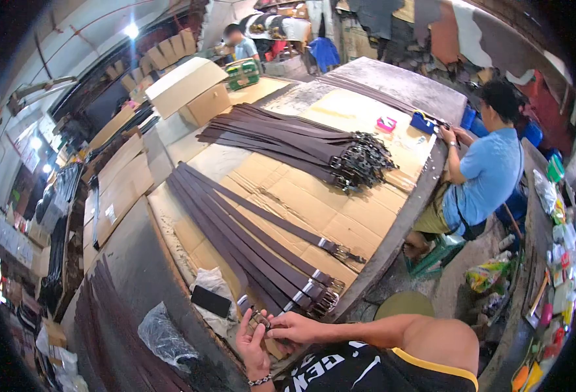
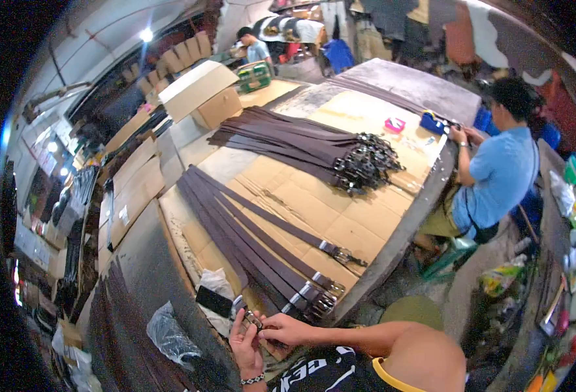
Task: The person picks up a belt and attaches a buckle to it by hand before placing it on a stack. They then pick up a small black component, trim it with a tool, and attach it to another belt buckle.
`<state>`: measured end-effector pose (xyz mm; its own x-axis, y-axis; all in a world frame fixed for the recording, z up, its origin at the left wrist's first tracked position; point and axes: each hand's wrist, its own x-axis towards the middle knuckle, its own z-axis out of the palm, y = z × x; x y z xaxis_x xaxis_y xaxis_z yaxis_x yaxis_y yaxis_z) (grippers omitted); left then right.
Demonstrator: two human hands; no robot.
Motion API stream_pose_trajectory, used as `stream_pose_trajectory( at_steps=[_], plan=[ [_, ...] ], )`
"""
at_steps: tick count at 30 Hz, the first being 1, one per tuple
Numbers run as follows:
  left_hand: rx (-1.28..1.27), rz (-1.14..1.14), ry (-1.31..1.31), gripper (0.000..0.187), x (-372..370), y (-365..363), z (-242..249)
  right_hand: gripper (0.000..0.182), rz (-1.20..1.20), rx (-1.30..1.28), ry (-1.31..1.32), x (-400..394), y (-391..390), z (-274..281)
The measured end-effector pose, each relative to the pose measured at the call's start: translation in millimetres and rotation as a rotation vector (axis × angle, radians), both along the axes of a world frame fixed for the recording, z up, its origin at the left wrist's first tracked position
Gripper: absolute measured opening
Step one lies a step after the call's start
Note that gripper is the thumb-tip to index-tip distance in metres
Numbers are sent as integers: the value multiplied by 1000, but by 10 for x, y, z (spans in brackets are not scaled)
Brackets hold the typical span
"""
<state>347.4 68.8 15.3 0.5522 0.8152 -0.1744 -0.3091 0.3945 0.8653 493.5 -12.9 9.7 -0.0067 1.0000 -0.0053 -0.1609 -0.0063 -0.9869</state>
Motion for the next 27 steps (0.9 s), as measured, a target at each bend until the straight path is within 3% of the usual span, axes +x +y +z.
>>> stream_pose_trajectory(
  at_steps=[8, 14, 15, 17, 21, 22, 26, 27],
  plan=[
    [54, -7, 14, 50, 14, 22, 20, 29, -93, -124, 104, -143, 26, -95],
    [104, -13, 60, 50, -116, 85, 57, 48, 307, -150, -2, 104, 107, -148],
    [115, 5, 61, 50, -151, 86, 89, 59, 319, -172, 29, 122, 116, -183],
    [146, 22, 73, 52, -206, 61, 175, 61, 188, -376, 129, 150, 175, -21],
    [198, -158, 91, 64, -335, -17, 372, 52, 60, -285, 378, 101, 683, 35],
    [229, -173, 105, 67, -373, -37, 389, 53, 128, -418, 437, 186, 896, 101],
    [255, -78, 113, 65, -616, -135, 381, 41, 78, -200, 536, 386, 1856, 561],
    [247, -45, 104, 61, -692, -150, 371, 37, 17, -59, 455, 406, 2057, 754]
  ],
)
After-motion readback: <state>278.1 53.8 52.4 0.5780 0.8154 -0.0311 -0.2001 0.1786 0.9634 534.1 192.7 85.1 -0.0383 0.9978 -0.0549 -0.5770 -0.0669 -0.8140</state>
